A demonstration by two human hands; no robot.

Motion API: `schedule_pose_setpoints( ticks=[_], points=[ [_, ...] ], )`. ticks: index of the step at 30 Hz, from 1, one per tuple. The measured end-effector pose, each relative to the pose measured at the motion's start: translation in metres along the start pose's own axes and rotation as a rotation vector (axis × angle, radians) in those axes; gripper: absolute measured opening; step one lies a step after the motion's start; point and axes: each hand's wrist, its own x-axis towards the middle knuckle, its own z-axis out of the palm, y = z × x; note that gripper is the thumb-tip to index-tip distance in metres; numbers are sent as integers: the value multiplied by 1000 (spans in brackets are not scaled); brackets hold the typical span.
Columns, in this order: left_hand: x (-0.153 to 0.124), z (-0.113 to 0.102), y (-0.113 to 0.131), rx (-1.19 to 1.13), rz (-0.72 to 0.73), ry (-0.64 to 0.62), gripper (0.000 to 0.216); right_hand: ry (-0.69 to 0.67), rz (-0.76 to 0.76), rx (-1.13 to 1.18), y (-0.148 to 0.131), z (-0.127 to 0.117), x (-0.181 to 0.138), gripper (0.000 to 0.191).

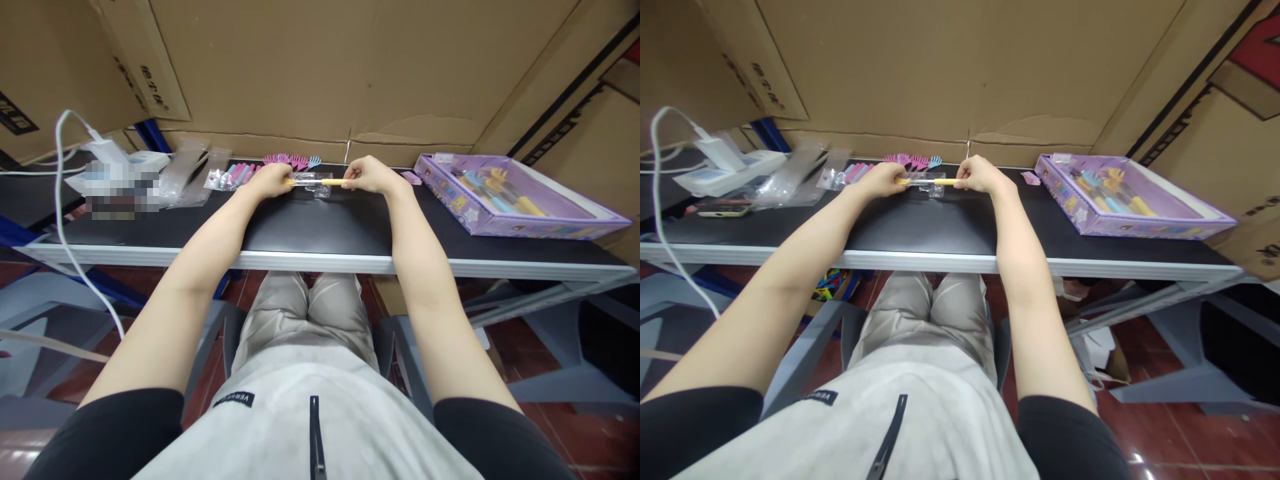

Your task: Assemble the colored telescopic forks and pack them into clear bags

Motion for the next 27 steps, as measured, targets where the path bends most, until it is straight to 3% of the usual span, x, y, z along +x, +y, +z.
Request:
schedule_pose_setpoints(
  ticks=[10,16,22,27],
  points=[
    [-4,1,12,-59,-2,-28,17,19,-31,21,-9,9,0,32],
    [-5,1,17,-38,4,-39,21,32,-47,56,-16,16,0,30],
    [-2,1,10,-44,-7,-29,16,41,-37,65,-20,18,-1,28],
    [-2,-4,2,-60,-5,-27,17,31,-28,34,-8,9,1,23]
  ],
)
